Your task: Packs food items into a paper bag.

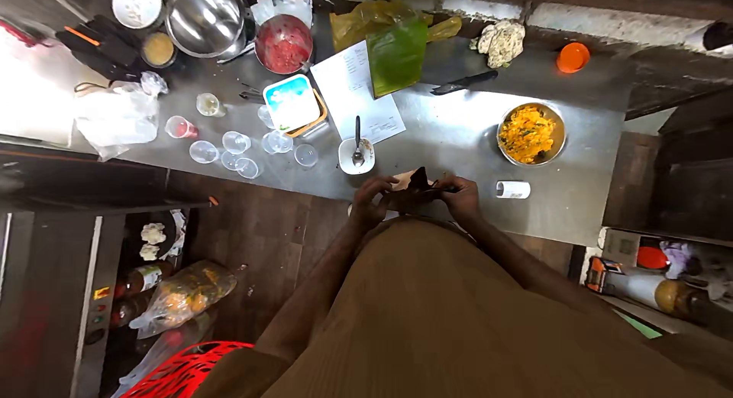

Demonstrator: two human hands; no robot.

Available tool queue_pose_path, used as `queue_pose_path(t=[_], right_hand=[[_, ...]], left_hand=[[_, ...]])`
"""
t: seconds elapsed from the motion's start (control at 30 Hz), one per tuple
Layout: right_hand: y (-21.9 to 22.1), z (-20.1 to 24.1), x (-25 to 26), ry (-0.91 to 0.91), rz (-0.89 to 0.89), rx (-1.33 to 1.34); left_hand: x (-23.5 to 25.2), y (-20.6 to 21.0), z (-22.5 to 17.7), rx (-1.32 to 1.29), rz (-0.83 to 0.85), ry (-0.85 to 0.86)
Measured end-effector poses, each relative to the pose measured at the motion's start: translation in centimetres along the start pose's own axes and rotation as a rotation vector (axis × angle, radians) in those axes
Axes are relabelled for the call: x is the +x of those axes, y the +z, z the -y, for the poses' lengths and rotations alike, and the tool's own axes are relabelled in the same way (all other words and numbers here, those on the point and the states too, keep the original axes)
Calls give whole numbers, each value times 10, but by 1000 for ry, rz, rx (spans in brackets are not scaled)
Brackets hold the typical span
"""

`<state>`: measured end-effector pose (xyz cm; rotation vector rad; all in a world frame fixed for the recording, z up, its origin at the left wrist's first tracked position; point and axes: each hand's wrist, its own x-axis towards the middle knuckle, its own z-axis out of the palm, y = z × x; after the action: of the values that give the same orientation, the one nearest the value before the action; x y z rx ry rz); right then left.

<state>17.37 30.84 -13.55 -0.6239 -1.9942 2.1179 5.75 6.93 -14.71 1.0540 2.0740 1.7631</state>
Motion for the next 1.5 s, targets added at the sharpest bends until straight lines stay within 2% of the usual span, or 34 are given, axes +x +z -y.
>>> queue_pose_path(t=[0.13, 0.37, 0.53, 0.63, 0.73, 0.8, 0.87, 0.97, 1.1, 1.23, 1.4, 1.5], right_hand=[[7, 4, -7, 41, 81, -15], [6, 4, -5, 38, 97, -27], [5, 3, -7, 34, 98, -52], [0, 4, -15, -45, 137, -58], [-3, 16, -25, -76, 183, -81], [-5, 20, -26, -84, 222, -202], [-7, 18, -25, -63, 281, -304], [-7, 15, -24, -94, 349, -349], [-8, 19, -25, -130, 330, -392], [-9, 18, -27, -236, 373, -545], [-11, 29, -24, -323, 595, -665], [-12, 25, -24, -313, 567, -622]], left_hand=[[7, 1, -1, -78, 128, -123], [27, -7, 9, -28, 270, 3], [22, -7, 6, 69, 192, 8], [11, -8, 1, -35, 67, -4], [-1, -10, -11, -116, 61, -38], [-6, -12, -15, -13, 149, -66], [0, -16, -24, 153, 315, -103], [16, -11, -40, 323, 508, -89], [20, 4, -39, 276, 457, 6], [12, 10, -34, 212, 432, -75], [17, 3, -45, 178, 499, -250], [18, -2, -49, 114, 522, -335]])
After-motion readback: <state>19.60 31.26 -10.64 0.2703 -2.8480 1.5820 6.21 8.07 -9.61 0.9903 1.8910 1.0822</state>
